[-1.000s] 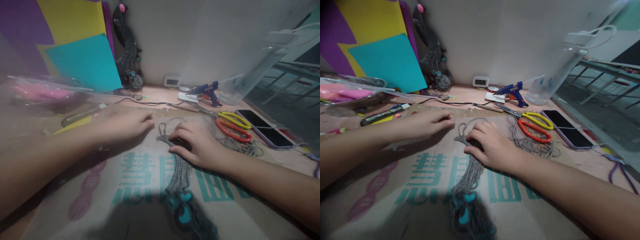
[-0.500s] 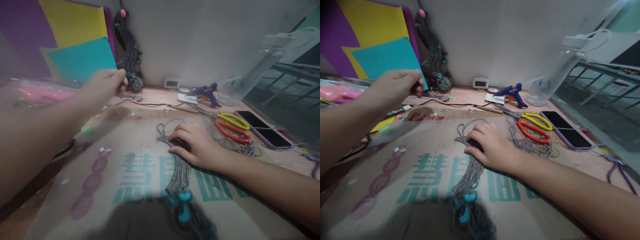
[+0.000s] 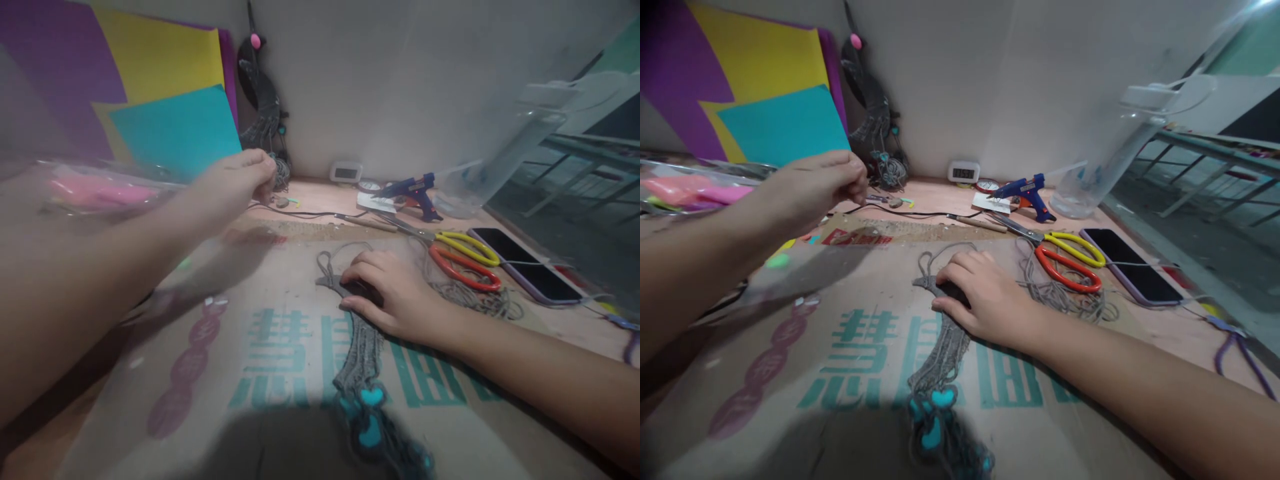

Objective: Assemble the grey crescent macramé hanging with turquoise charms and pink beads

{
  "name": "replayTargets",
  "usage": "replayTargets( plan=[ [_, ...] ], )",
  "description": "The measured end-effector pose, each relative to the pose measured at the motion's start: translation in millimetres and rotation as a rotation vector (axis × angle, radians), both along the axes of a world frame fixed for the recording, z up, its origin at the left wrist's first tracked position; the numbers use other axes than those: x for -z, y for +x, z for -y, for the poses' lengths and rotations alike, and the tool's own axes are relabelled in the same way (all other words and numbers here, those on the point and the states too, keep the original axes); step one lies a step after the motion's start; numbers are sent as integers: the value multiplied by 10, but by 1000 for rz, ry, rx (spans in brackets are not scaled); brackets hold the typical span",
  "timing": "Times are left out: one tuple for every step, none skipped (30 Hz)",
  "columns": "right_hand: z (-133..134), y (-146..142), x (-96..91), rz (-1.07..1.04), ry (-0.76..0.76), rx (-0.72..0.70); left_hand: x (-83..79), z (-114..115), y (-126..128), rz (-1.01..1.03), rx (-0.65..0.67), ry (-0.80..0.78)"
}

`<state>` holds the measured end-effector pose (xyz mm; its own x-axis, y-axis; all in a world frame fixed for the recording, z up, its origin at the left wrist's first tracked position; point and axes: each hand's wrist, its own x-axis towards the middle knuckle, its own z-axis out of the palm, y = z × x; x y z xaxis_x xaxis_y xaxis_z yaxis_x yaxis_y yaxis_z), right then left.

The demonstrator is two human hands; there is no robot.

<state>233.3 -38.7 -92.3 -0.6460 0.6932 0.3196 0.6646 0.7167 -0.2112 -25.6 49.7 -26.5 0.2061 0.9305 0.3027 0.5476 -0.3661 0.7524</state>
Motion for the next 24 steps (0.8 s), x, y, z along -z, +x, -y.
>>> replayTargets(
  plan=[
    [-2,1,1,1,1,0,-3,32,17,-33,11,17],
    [-4,3,2,0,0,2,-3,60,31,-61,23,31],
    [-5,4,3,-3,-1,6,0,80,42,-73,37,32],
    [-6,6,5,-10,-3,10,7,93,49,-69,62,13],
    [-6,7,7,-18,-3,15,17,99,54,-50,82,-14],
    [-6,8,10,-25,-1,20,26,102,57,-32,96,-53],
    [-5,9,14,-31,1,22,33,102,58,-24,104,-91],
    [-5,10,18,-36,4,22,38,102,59,-28,113,-125],
    [-5,10,23,-39,6,20,39,104,59,-49,124,-150],
    [-5,11,28,-41,8,18,38,108,59,-76,135,-168],
    [-5,13,31,-44,9,15,36,116,61,-95,146,-179],
    [-4,15,32,-50,12,15,35,129,66,-106,166,-185],
    [-2,17,27,-59,17,15,37,145,74,-113,188,-189],
    [0,21,16,-75,28,13,44,167,87,-117,212,-190],
    [2,24,-3,-101,47,9,57,193,105,-118,241,-190],
    [5,25,-30,-132,74,5,76,224,129,-116,280,-188],
    [8,23,-65,-167,106,2,103,257,158,-110,321,-189],
    [12,17,-106,-202,138,3,135,293,189,-100,368,-200],
    [17,4,-151,-236,161,8,170,330,223,-77,407,-214],
    [21,-15,-197,-266,169,16,208,366,257,-51,443,-238],
    [27,-40,-241,-293,159,25,246,402,288,-18,462,-266],
    [32,-70,-280,-325,135,32,282,435,318,23,470,-296],
    [37,-104,-313,-360,100,33,314,465,343,67,475,-324],
    [41,-139,-340,-394,56,30,340,492,364,114,477,-344]
  ],
)
